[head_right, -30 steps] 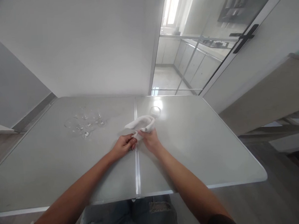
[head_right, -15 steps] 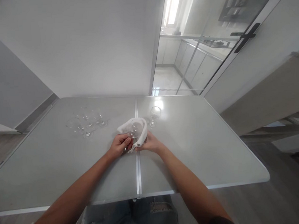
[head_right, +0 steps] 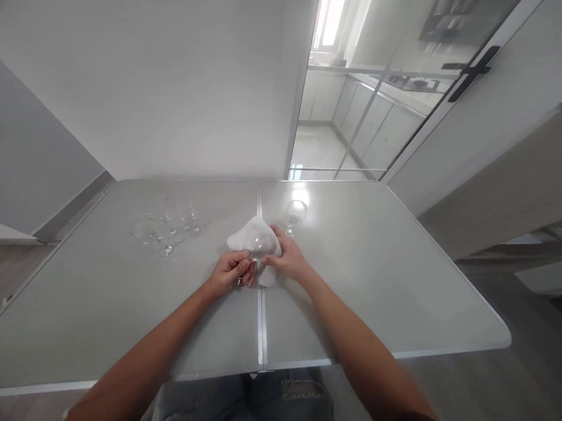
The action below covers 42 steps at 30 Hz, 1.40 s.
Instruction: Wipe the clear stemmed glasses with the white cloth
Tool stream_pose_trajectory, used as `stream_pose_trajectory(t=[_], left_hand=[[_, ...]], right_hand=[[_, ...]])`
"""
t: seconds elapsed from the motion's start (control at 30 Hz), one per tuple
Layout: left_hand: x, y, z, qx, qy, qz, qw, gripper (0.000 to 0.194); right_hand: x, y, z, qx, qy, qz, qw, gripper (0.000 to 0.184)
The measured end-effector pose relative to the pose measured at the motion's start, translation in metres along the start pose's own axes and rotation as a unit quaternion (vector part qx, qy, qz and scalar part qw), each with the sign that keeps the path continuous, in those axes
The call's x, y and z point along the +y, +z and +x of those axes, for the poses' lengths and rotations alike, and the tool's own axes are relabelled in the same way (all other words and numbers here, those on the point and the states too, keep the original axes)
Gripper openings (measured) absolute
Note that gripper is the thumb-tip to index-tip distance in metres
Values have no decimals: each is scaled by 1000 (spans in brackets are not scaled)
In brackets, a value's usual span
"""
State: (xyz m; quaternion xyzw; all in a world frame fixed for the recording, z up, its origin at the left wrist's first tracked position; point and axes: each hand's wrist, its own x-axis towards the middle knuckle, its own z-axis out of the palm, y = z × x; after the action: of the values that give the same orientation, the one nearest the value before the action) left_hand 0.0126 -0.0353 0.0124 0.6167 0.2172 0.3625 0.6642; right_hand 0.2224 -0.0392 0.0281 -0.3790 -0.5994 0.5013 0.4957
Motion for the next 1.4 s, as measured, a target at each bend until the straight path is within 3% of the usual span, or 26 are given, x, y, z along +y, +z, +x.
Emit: stream_pose_trajectory(t=[0.07, 0.17, 0.27, 0.37, 0.53, 0.63, 0.73, 0.83, 1.07, 1.17, 1.27, 1.4], left_hand=[[-3, 0, 0, -7, -2, -21, 1000, 46], [-5, -1, 1, 7, 6, -31, 999, 44], [-5, -4, 0, 36, 19, -35, 999, 44], [-5, -5, 0, 38, 19, -27, 999, 43], [-6, -4, 0, 17, 20, -20, 999, 44], [-7, -5, 0, 34, 29, -35, 998, 43], [-7, -6, 0, 52, 28, -38, 998, 41], [-5, -4, 0, 34, 15, -9, 999, 42], [0, 3, 0, 2, 28, 124, 992, 21], [-1, 5, 0, 3, 41, 185, 982, 5], [-5, 10, 1, -5, 17, 225, 974, 10], [-12, 21, 2, 87, 15, 351, 932, 12]], right_hand=[[4, 6, -1, 21, 10, 28, 999, 55], [9, 15, -4, 11, 99, 152, 983, 61], [6, 18, -4, 26, 152, 229, 961, 44], [-3, 12, -2, 65, 152, 281, 945, 27], [-9, -6, -5, 10, 129, 358, 925, 36], [-6, -10, -6, -20, 115, 350, 930, 40], [-1, -4, -5, 11, 82, 297, 951, 56], [3, 8, -5, 26, 60, 247, 967, 68], [7, 37, -12, -20, 59, 242, 968, 40], [8, 43, -15, 12, 66, 266, 962, 32], [7, 46, -16, 59, 77, 293, 951, 30], [1, 51, -12, 202, 33, 303, 931, 29]])
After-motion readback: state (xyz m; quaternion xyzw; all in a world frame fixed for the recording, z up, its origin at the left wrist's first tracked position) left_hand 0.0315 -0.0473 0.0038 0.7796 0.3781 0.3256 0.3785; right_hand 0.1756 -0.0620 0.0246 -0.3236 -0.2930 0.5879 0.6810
